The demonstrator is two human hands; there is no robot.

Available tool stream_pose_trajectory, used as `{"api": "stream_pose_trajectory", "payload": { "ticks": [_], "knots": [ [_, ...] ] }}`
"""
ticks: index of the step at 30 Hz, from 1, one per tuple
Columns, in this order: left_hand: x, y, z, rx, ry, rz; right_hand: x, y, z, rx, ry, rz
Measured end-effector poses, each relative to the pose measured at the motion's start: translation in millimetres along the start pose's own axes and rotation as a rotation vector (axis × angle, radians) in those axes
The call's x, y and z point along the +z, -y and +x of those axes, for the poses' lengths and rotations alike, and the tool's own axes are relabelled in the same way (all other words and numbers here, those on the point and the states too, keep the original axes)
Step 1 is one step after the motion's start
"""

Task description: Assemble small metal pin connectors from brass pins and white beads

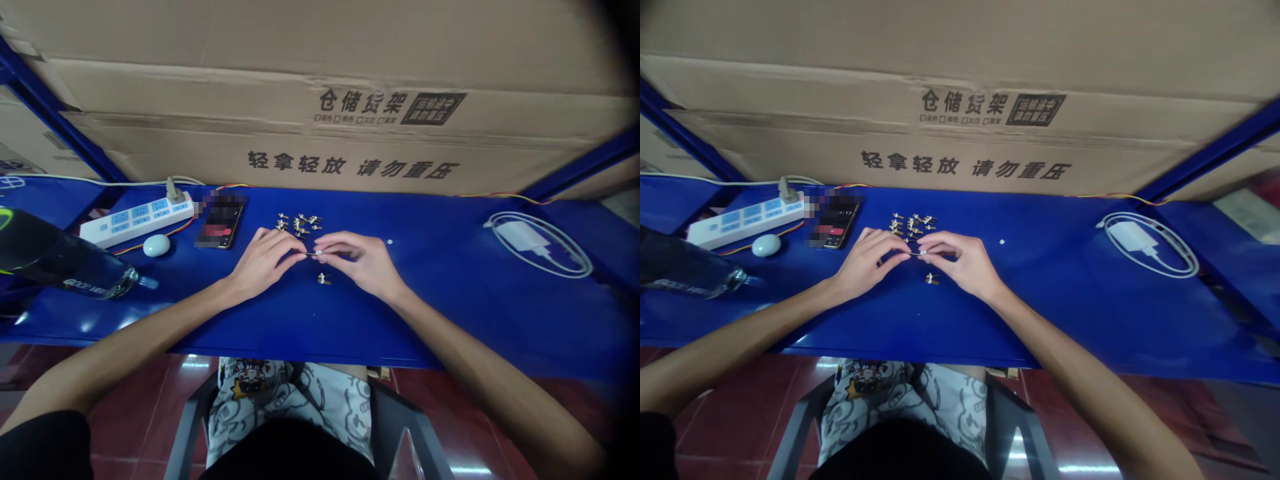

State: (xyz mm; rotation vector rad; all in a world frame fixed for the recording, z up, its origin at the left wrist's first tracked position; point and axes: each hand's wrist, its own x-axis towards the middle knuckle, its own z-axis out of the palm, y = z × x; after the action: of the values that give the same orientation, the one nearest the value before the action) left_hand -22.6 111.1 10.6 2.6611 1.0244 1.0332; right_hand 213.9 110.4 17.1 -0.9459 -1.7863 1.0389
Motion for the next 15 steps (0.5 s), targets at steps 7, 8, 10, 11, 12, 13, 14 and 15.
{"api": "stream_pose_trajectory", "payload": {
  "ticks": [7, 8, 10, 11, 12, 13, 14, 15],
  "knots": [
    [0.4, 1.9, -0.4, -0.060, -0.021, -0.025, -2.8, 3.1, 1.3, -0.088, -0.049, -0.086],
    [0.4, 2.1, -0.6, -0.060, -0.023, -0.027, -2.5, 3.9, 1.4, -0.095, -0.054, -0.085],
    [0.7, 1.9, -0.9, -0.054, -0.020, -0.029, -1.3, 5.8, 1.4, -0.109, -0.068, -0.103],
    [0.9, 1.7, -0.9, -0.052, -0.015, -0.030, -0.5, 6.7, 1.3, -0.117, -0.079, -0.120],
    [1.2, 1.4, -0.9, -0.051, -0.010, -0.031, 0.4, 7.4, 1.1, -0.123, -0.090, -0.134],
    [1.5, 1.0, -1.0, -0.049, -0.004, -0.031, 1.5, 7.9, 0.9, -0.127, -0.099, -0.142],
    [1.8, 0.7, -1.0, -0.045, 0.001, -0.030, 2.7, 8.1, 0.7, -0.126, -0.102, -0.141],
    [2.0, 0.4, -1.0, -0.039, 0.004, -0.027, 3.9, 8.1, 0.4, -0.125, -0.099, -0.137]
  ]
}}
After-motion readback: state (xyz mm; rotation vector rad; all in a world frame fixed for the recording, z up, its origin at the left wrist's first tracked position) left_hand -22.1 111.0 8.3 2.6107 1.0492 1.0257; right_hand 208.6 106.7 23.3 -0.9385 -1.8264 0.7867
